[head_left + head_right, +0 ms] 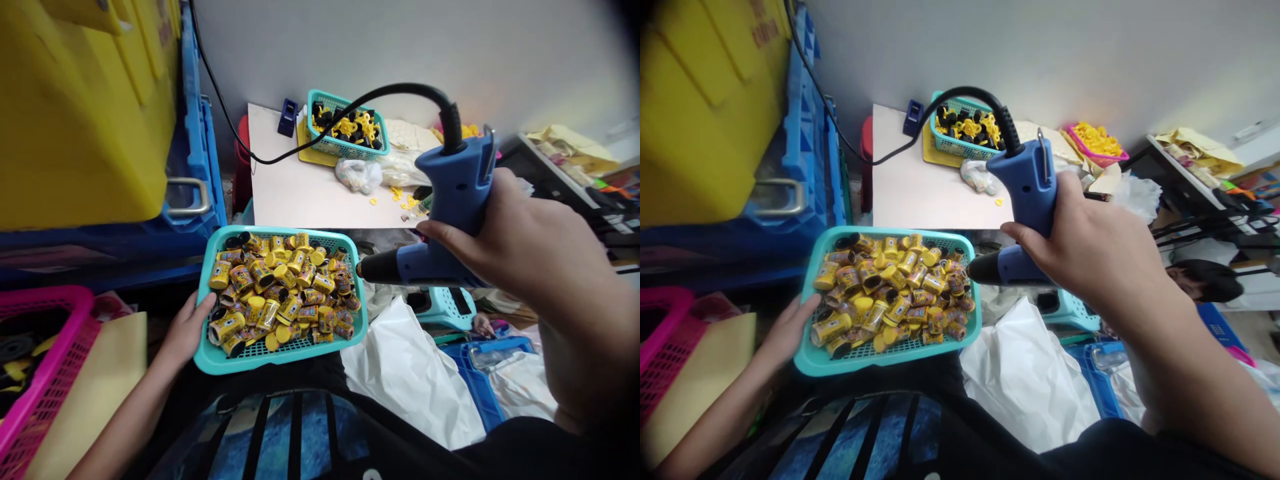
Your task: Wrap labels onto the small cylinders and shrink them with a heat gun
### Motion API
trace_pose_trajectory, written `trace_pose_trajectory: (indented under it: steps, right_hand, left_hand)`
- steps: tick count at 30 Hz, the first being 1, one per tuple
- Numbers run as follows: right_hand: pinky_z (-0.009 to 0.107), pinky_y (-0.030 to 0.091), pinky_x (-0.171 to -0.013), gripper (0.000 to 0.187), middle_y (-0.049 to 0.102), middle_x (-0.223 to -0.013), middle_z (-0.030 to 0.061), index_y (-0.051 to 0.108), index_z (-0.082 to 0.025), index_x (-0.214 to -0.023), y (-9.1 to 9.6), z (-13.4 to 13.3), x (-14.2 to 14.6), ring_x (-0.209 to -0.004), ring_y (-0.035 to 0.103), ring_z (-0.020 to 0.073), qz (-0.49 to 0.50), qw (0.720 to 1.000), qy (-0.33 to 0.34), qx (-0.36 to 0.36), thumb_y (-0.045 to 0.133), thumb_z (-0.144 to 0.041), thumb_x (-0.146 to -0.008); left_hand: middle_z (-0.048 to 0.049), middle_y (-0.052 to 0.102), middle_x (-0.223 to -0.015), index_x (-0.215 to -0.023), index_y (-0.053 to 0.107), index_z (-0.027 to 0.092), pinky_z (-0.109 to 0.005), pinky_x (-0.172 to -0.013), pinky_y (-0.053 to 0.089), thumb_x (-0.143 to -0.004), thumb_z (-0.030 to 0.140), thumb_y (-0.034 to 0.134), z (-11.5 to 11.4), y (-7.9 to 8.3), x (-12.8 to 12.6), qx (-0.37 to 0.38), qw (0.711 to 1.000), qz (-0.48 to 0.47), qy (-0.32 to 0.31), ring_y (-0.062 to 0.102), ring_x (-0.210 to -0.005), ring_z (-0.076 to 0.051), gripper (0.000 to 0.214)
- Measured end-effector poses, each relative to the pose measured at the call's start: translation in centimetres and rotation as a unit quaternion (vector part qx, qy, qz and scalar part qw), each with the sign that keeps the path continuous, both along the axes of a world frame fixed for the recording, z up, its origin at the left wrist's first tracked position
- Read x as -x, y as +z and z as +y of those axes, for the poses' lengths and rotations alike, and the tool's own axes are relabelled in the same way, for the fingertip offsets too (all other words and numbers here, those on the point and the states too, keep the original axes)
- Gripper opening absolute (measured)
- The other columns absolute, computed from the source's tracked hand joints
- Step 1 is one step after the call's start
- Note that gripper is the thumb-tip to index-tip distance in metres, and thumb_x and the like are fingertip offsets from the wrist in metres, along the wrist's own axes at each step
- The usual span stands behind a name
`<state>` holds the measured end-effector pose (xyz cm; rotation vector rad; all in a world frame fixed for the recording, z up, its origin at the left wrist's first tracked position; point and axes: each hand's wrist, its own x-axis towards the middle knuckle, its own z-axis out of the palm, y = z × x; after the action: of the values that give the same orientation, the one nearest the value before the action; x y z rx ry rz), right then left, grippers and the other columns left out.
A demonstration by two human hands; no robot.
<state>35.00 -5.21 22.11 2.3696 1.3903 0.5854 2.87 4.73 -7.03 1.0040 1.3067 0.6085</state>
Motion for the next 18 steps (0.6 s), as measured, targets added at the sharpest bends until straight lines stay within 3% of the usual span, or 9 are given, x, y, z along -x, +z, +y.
trace_pose_trajectory:
  steps: [4, 11, 18]
  right_hand:
    - [0.029, 0.023, -0.052, 0.075, 0.065, -0.08, 0.0145, 0.041, -0.013, -0.125, -0.1, 1.0, 0.1, -0.058, 0.056, 0.026, 0.006, 1.0, -0.003, 0.01, 0.042, -0.071, -0.078]
    - [0.028, 0.022, -0.049, 0.075, 0.063, -0.071, 0.0116, 0.043, -0.015, -0.121, 0.2, 1.7, -0.5, -0.052, 0.053, 0.0248, -0.003, 1.0, -0.003, 0.012, 0.041, -0.075, -0.075]
    - [0.028, 0.027, -0.049, 0.078, 0.056, -0.064, 0.0081, 0.046, -0.013, -0.117, 0.6, 1.5, -0.6, -0.05, 0.047, 0.0207, 0.029, 0.998, 0.054, 0.013, 0.035, -0.078, -0.074]
  left_hand:
    - [-0.0108, 0.064, -0.125, -0.126, 0.057, 0.018, -0.039, -0.103, 0.044, -0.069, 0.067, 0.064, 0.2, -0.1, 0.0, -0.007, 1.0, 0.007, -0.004, 0.062, -0.113, -0.029, 0.076]
    - [-0.0107, 0.062, -0.129, -0.124, 0.058, 0.019, -0.039, -0.105, 0.043, -0.067, 0.072, 0.062, 0.3, 0.0, 0.1, -0.005, 1.0, 0.02, -0.014, 0.058, -0.119, -0.031, 0.078]
    - [-0.0103, 0.064, -0.127, -0.124, 0.058, 0.02, -0.038, -0.102, 0.046, -0.066, 0.071, 0.064, 0.3, -0.3, 0.1, 0.005, 1.0, 0.021, 0.0, 0.061, -0.114, -0.031, 0.078]
